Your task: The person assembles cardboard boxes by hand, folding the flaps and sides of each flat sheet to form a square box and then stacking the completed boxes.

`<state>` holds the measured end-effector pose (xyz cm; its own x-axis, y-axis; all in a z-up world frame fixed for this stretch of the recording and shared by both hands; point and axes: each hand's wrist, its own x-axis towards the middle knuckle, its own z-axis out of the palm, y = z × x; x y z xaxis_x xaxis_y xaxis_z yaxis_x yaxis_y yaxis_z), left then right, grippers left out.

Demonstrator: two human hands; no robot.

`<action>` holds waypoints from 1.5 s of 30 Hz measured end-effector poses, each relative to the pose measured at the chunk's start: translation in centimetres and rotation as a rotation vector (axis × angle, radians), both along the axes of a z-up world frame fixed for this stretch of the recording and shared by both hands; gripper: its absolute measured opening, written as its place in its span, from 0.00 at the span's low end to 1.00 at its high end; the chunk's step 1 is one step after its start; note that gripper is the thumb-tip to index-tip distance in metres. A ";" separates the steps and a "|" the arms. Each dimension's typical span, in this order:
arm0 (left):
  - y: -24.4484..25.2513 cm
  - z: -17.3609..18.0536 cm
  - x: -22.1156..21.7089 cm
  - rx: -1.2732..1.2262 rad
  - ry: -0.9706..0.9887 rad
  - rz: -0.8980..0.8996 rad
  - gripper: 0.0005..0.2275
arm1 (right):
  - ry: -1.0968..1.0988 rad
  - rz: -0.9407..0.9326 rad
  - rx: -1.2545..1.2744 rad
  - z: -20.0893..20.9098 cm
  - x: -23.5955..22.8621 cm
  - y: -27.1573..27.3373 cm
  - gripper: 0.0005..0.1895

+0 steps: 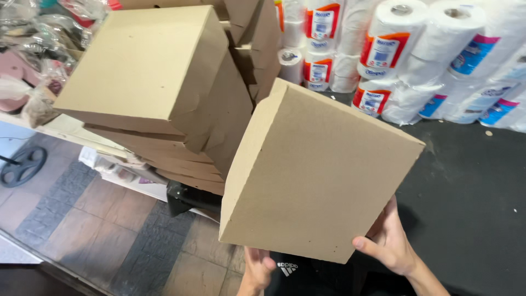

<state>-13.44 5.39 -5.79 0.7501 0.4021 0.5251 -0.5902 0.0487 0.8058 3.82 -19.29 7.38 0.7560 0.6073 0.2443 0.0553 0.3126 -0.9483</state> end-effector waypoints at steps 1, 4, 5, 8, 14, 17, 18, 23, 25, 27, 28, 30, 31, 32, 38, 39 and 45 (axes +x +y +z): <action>-0.6 3.4 0.0 0.010 -0.010 0.017 0.42 | -0.010 0.017 0.010 -1.7 -0.5 0.0 0.57; -1.3 9.3 -0.5 -0.188 0.387 0.320 0.30 | 0.088 0.067 -0.089 -4.7 -1.3 -0.5 0.57; -0.2 8.5 -1.2 -0.198 0.413 0.370 0.32 | 0.103 0.068 -0.385 -4.2 -1.5 -0.8 0.61; 6.6 1.2 -4.4 -0.210 0.402 0.508 0.41 | -0.003 0.134 -0.511 -5.2 -0.4 -0.8 0.52; 13.7 19.3 -3.0 -0.297 -0.156 0.629 0.36 | -0.120 0.026 -0.869 -6.3 3.6 -1.8 0.38; 14.4 29.3 -0.1 -0.036 -0.324 0.723 0.34 | -0.311 -0.136 -0.985 -13.5 6.1 -4.1 0.40; 15.9 30.9 1.0 0.241 -0.442 0.868 0.29 | -0.380 -0.252 -0.899 -16.6 7.0 -4.9 0.42; 17.4 32.3 2.8 -0.078 -0.019 0.566 0.50 | -0.400 -0.254 -0.938 -18.2 7.4 -5.2 0.40; 17.3 32.1 3.4 -0.152 0.121 0.657 0.47 | -0.427 -0.246 -0.964 -17.9 7.1 -5.1 0.40; 15.1 33.2 3.5 -0.093 0.099 0.812 0.28 | -0.440 -0.245 -0.996 -17.2 6.7 -5.0 0.36; 15.7 32.7 3.7 -0.093 0.104 0.812 0.28 | -0.437 -0.243 -0.998 -17.0 6.6 -5.0 0.36; 16.9 31.6 4.1 0.400 -0.147 1.167 0.26 | -0.419 -0.243 -1.006 -16.5 6.5 -4.8 0.35; 16.8 31.9 4.0 0.399 -0.144 1.166 0.26 | -0.417 -0.243 -1.009 -16.0 6.4 -4.7 0.35; 16.6 32.2 4.1 0.478 -0.028 1.223 0.24 | -0.399 -0.229 -1.025 -15.6 6.3 -4.6 0.33; 15.9 33.1 4.6 0.614 0.055 1.278 0.23 | -0.301 -0.218 -1.018 -12.4 5.0 -4.4 0.25; 15.6 33.0 4.8 0.701 -0.049 1.347 0.25 | -0.329 -0.232 -0.938 -12.2 4.7 -4.6 0.21; 11.7 24.0 6.2 1.157 -0.662 1.012 0.18 | -0.428 -0.382 -0.718 -9.8 2.3 -8.5 0.08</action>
